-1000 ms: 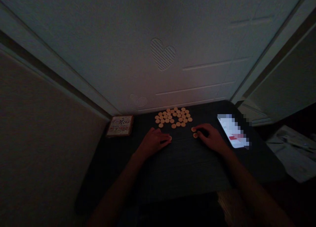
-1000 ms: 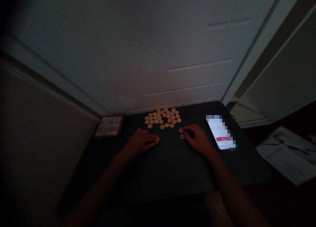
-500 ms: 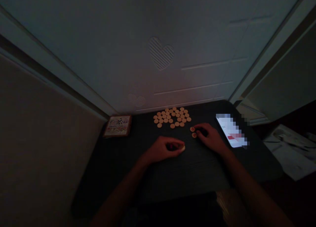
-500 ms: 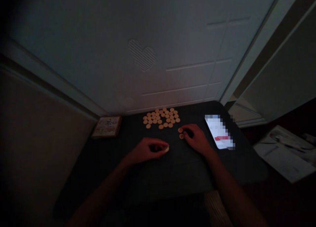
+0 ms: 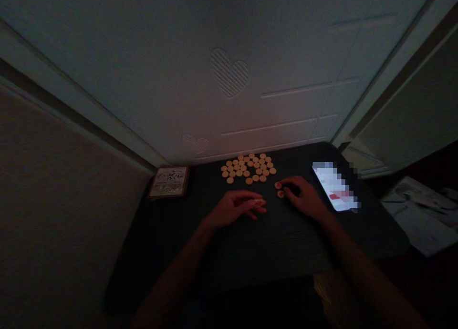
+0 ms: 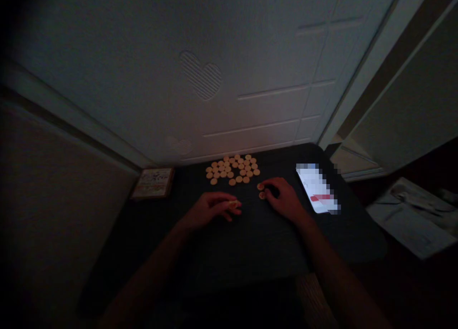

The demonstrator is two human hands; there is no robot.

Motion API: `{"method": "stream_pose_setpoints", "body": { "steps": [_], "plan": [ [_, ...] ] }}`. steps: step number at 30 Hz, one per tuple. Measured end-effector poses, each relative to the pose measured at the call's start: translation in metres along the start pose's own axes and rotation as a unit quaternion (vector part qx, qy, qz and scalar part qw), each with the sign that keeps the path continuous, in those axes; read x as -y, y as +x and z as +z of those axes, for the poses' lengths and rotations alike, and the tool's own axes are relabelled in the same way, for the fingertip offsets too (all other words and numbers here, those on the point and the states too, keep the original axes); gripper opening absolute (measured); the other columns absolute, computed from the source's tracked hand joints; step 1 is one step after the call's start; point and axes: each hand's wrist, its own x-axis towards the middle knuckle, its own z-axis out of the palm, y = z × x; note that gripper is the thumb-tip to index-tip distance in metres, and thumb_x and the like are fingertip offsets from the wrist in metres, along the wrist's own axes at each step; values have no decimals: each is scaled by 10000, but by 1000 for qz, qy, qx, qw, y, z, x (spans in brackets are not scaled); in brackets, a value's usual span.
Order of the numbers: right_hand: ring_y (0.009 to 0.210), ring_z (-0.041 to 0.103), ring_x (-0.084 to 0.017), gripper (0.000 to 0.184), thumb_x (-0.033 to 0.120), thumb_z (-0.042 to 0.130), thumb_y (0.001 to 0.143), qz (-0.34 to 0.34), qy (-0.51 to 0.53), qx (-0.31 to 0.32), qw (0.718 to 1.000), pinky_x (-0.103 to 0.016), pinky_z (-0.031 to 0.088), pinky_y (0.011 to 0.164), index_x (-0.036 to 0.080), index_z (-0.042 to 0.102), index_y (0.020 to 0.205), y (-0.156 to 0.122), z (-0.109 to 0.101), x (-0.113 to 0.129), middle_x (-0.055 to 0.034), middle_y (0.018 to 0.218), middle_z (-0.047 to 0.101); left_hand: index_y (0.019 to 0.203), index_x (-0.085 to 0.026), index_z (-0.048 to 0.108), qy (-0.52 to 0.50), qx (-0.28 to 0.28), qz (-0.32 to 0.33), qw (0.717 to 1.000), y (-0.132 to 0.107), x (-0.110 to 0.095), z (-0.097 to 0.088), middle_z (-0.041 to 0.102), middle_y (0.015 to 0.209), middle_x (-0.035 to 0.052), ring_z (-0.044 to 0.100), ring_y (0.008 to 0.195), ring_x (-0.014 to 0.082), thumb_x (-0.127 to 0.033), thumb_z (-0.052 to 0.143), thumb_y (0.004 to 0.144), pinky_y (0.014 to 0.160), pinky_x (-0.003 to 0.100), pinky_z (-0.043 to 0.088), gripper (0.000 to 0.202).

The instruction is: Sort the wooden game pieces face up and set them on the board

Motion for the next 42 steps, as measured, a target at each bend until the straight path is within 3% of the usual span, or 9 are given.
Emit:
{"method": "stream_pose_setpoints", "body": {
  "steps": [8,12,15,21,28,35,42],
  "plan": [
    [1055,644,-252,251,225,592,908,3,-2,-4,1000,-429,515,915,259,696,1135,0,1,-1,-60,1124,722,1167,-166,615,-3,-18,-24,1000,7,5,-2,745,1176,145,761,979,243,-378,699,914,733,308,598,341],
    [1054,642,-252,250,212,588,903,0,-1,-7,1000,-428,509,928,260,704,1119,1,1,0,-57,1112,729,1138,-178,614,56,-24,-24,998,14,9,0,766,1095,111,765,933,223,-414,719,890,674,266,556,358],
    [1045,643,-251,256,203,577,905,9,-3,-11,1000,-418,516,901,263,706,1119,1,0,1,-56,1117,728,1090,-177,659,116,-20,-33,993,21,9,7,779,977,76,758,852,191,-439,729,873,643,248,532,347],
    [1054,638,-251,239,201,574,906,1,2,-21,1000,-416,515,902,255,705,1099,1,1,-1,-63,1111,723,1043,-187,742,186,15,-12,982,37,17,31,794,981,60,739,837,175,-407,730,868,766,296,564,281],
    [1030,642,-248,248,188,546,907,10,-5,-41,999,-406,520,874,254,703,1087,2,2,-6,-64,1085,721,1015,-241,766,369,-29,60,927,49,20,50,791,957,9,712,831,170,-396,669,919,782,291,536,206],
    [1032,642,-248,242,199,560,904,8,-2,-38,999,-417,515,897,256,705,1090,2,3,-9,-61,1087,726,1035,-231,750,466,-58,104,877,47,22,58,742,998,38,678,844,173,-342,639,946,800,296,523,180],
    [1026,636,-242,251,189,552,910,12,-2,-29,1000,-400,513,877,252,704,1099,3,2,-8,-61,1075,724,1045,-233,730,485,-78,123,863,44,28,61,709,1036,41,674,912,179,-352,587,984,853,305,528,196]
  ]
}}
